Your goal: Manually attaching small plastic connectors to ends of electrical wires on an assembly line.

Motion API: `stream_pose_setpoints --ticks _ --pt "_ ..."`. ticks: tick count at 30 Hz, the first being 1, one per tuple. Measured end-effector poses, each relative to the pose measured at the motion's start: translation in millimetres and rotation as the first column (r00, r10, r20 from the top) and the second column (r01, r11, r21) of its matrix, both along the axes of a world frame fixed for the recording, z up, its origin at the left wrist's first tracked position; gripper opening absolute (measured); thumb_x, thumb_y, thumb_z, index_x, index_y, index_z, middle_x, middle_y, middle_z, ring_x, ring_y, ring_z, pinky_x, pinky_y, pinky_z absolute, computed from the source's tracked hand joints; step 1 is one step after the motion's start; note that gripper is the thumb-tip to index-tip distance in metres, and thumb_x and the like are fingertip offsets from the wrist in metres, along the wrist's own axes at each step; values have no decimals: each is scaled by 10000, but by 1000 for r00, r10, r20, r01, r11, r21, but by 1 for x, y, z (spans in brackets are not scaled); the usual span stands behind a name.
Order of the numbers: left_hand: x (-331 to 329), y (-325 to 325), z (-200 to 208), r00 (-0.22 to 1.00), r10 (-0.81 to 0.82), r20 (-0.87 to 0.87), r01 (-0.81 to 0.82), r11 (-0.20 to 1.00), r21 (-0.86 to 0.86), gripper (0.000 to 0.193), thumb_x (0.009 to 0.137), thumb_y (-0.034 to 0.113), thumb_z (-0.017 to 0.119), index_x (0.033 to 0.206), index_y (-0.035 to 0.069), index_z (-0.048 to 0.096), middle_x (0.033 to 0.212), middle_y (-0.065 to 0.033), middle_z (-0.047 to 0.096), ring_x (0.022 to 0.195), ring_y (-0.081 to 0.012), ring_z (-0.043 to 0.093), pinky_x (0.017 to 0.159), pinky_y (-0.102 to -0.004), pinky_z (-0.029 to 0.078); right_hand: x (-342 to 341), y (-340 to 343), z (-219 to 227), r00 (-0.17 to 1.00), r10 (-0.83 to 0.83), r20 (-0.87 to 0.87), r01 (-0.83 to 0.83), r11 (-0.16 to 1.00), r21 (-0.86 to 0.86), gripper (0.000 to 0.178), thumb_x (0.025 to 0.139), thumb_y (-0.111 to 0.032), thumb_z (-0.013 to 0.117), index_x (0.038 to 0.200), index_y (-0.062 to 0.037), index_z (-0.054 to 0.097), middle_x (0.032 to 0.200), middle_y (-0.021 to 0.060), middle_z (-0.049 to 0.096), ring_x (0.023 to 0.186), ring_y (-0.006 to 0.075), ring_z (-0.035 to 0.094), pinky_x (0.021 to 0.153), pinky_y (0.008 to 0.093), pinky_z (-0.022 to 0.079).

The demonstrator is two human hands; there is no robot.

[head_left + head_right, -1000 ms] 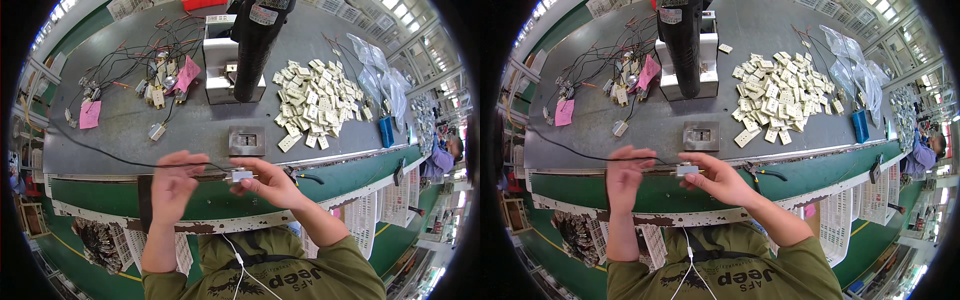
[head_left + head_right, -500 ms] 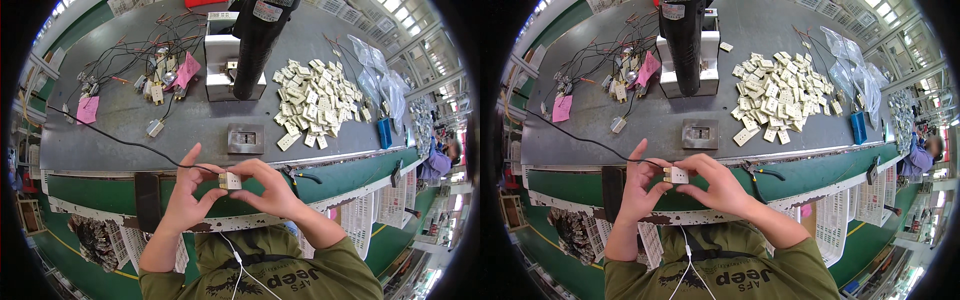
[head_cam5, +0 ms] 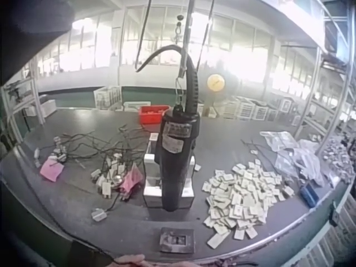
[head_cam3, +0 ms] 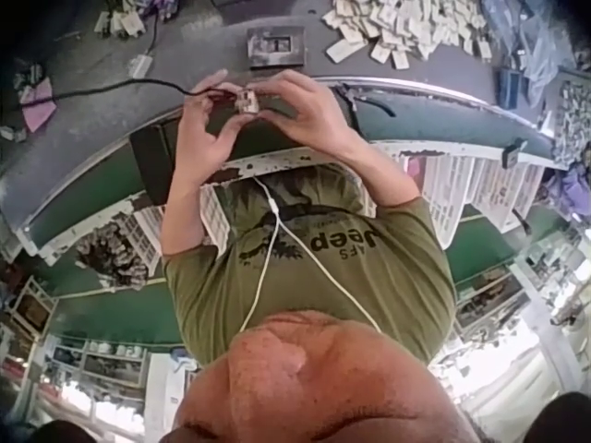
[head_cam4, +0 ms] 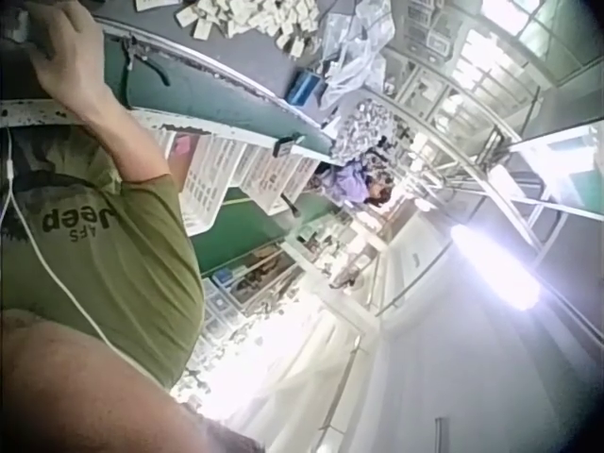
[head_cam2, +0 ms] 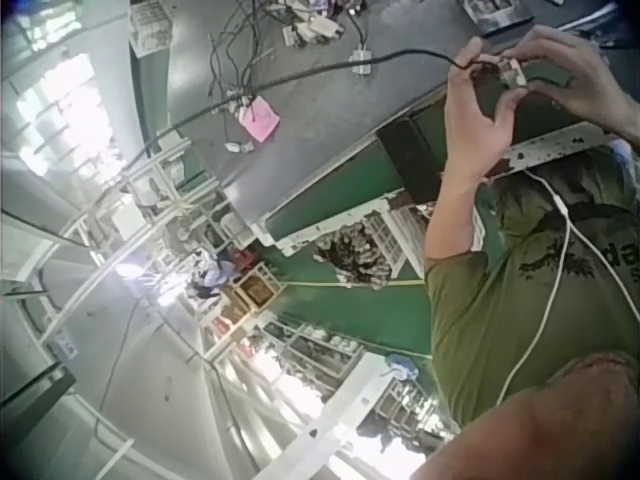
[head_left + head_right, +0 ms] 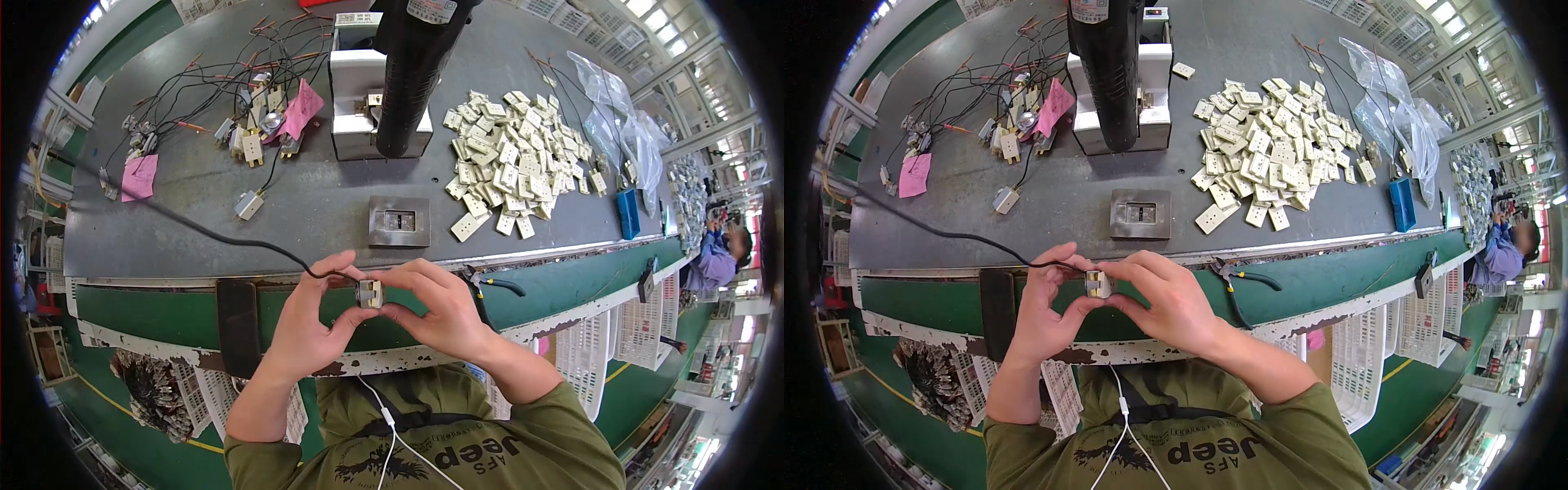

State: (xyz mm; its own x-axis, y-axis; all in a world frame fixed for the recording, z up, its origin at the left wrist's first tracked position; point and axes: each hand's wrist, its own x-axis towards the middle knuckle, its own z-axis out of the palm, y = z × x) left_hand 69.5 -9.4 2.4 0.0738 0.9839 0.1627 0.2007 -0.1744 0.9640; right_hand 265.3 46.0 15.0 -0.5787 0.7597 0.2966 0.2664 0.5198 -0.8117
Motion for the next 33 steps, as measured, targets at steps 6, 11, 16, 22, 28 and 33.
stream_pose_setpoints --ticks 6,11,16,22,28,33 --pt "-2 1 -2 997 -72 -8 72 997 -36 634 795 -12 731 1311 35 365 1139 -105 552 1066 -208 573 948 -361 461 9 8 10 998 59 1 -58 986 -155 401 697 -9 783 1073 -33 646 979 93 663 869 254 651 751 334 519" --pt "-54 -16 1 946 291 139 -299 954 36 685 830 74 726 1385 38 325 1153 -100 571 1073 -231 582 949 -353 468 54 49 9 940 -340 -37 342 938 61 333 756 74 684 1076 -4 635 968 92 658 916 165 634 812 290 496" --pt "-162 -76 6 646 758 -86 -738 650 182 676 854 78 707 1395 25 304 1192 -119 545 1087 -246 572 938 -352 472 138 123 -12 601 -768 220 690 638 341 559 942 -198 610 1429 -40 386 1433 161 443 1240 272 499 1007 360 417" --pt "-286 -220 -97 -54 945 322 -999 -52 -13 464 931 95 624 1304 -17 370 1011 -105 573 893 -229 579 781 -381 503 115 77 -27 800 -574 -178 595 796 108 527 989 -112 507 1468 -28 304 1456 168 393 1280 258 460 1054 354 377" --pt "-256 -420 -298 -399 867 298 -767 -138 -627 381 951 274 594 1187 -22 552 1109 -130 626 1026 -257 598 813 -358 526 94 71 -46 849 -504 -160 516 856 38 505 987 -87 503 1458 -29 331 1448 149 409 1274 236 467 1053 345 384" --pt "-265 -392 -299 -537 775 332 -653 -133 -746 485 955 321 574 1276 -30 474 1206 -159 575 1087 -272 583 963 -396 501 95 70 -50 878 -464 -117 471 881 41 506 983 -58 498 1458 -27 329 1463 131 398 1277 228 461 1054 341 380"
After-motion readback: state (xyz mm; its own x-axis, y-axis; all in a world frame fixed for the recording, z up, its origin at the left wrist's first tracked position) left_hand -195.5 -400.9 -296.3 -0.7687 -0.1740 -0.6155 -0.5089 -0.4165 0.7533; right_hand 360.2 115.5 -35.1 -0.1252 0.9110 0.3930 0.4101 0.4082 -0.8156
